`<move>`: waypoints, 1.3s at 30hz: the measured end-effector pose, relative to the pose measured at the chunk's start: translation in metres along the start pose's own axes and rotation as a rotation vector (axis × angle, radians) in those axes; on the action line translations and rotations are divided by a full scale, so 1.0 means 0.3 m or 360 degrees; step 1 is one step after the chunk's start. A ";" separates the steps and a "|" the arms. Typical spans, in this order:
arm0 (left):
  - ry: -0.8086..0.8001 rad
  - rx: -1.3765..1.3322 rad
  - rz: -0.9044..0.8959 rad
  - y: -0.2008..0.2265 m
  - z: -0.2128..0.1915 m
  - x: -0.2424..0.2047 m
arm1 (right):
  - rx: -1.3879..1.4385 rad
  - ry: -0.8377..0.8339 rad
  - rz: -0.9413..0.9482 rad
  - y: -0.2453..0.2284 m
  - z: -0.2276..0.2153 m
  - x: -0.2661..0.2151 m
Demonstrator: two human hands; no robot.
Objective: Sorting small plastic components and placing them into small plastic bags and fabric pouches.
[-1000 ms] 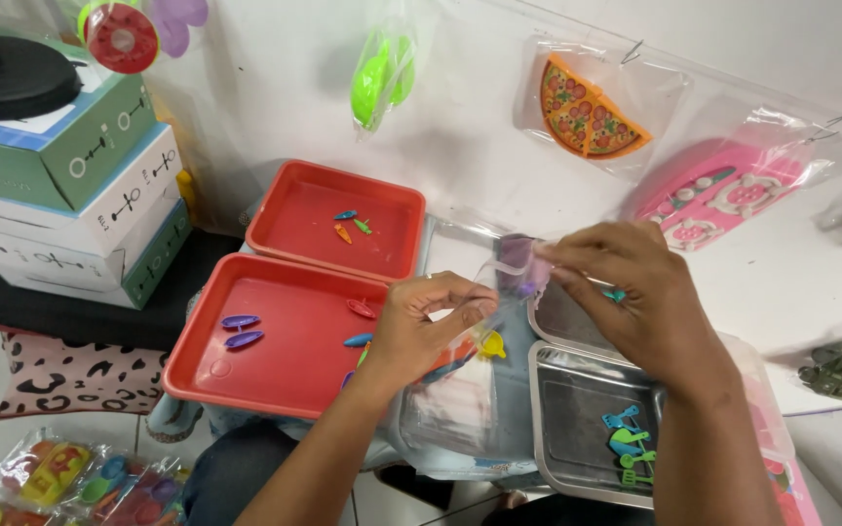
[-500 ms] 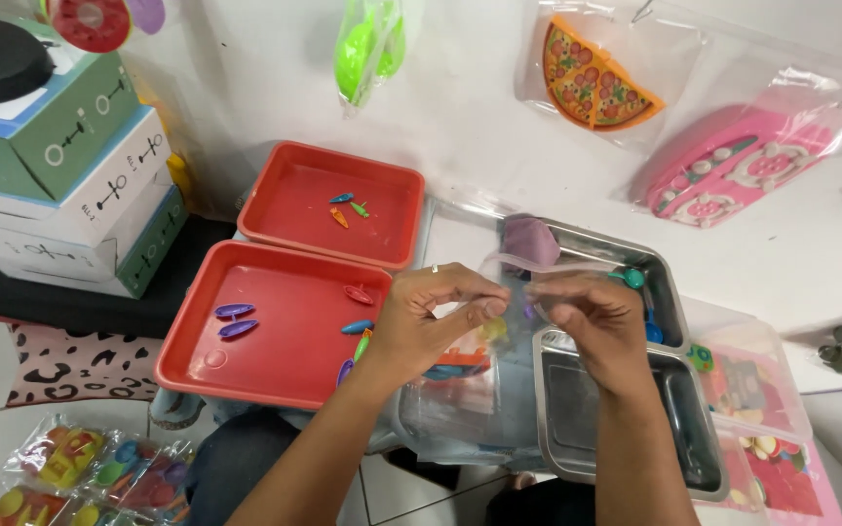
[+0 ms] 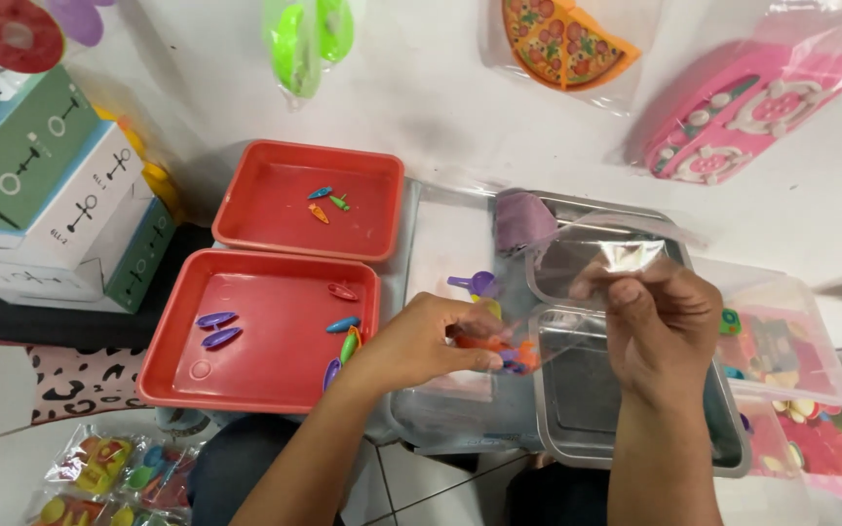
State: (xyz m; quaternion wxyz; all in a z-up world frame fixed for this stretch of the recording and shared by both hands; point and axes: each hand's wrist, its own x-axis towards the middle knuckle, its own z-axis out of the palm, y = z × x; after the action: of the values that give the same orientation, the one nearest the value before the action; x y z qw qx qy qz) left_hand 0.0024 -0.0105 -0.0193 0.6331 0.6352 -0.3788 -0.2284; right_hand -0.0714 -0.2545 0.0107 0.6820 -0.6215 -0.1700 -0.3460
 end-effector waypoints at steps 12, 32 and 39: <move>0.0230 -0.0163 -0.0030 0.041 0.005 0.011 | -0.0421 -0.0369 0.0644 0.022 0.045 -0.010; 0.0298 -0.0044 0.0017 0.020 -0.014 0.004 | -0.0493 -0.0576 0.1103 0.004 0.093 0.013; 0.0287 -0.0106 0.0001 0.035 0.007 0.013 | -0.0234 -0.0441 0.1041 0.064 0.049 -0.003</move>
State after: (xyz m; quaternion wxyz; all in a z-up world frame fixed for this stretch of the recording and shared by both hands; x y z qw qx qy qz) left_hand 0.0013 -0.0139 -0.0084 0.6856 0.6316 -0.3127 -0.1824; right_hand -0.0560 -0.2405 -0.0013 0.6805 -0.7314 -0.0277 -0.0334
